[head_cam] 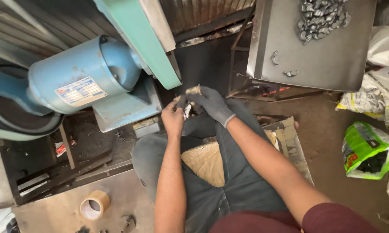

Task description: The person sits on the floor at a bench grinder and grinds small metal pieces against the spinning abrasive wheel, producing sparks, then places the ground pieces onto a metal tray beside the machine, handling the pieces one at a time.

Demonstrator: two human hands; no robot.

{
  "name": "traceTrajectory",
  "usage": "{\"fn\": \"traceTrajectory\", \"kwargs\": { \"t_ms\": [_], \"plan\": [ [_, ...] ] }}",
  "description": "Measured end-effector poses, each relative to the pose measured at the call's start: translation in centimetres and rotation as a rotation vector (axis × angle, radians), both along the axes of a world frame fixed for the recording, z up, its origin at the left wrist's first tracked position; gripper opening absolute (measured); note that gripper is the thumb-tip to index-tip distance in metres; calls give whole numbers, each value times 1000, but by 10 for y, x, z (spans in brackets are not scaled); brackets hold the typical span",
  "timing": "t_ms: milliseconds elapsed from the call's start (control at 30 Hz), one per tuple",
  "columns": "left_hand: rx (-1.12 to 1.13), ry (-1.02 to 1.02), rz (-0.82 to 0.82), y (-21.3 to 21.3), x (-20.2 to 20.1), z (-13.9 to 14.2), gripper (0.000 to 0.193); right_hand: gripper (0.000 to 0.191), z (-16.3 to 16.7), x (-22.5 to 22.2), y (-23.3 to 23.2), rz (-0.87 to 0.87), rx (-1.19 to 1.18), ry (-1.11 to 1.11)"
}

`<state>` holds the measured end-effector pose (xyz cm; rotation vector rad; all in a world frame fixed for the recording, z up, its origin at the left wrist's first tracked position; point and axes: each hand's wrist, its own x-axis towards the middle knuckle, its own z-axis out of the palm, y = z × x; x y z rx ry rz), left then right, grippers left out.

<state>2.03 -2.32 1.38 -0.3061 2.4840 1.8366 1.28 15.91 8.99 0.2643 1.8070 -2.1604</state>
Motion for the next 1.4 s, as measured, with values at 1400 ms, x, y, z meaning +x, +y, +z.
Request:
{"fn": "traceTrajectory", "kwargs": {
  "t_ms": [1400],
  "plan": [
    [-141, 240, 217, 2, -11, 26, 26, 23, -1, -17, -30, 116, 52, -87]
  ]
}}
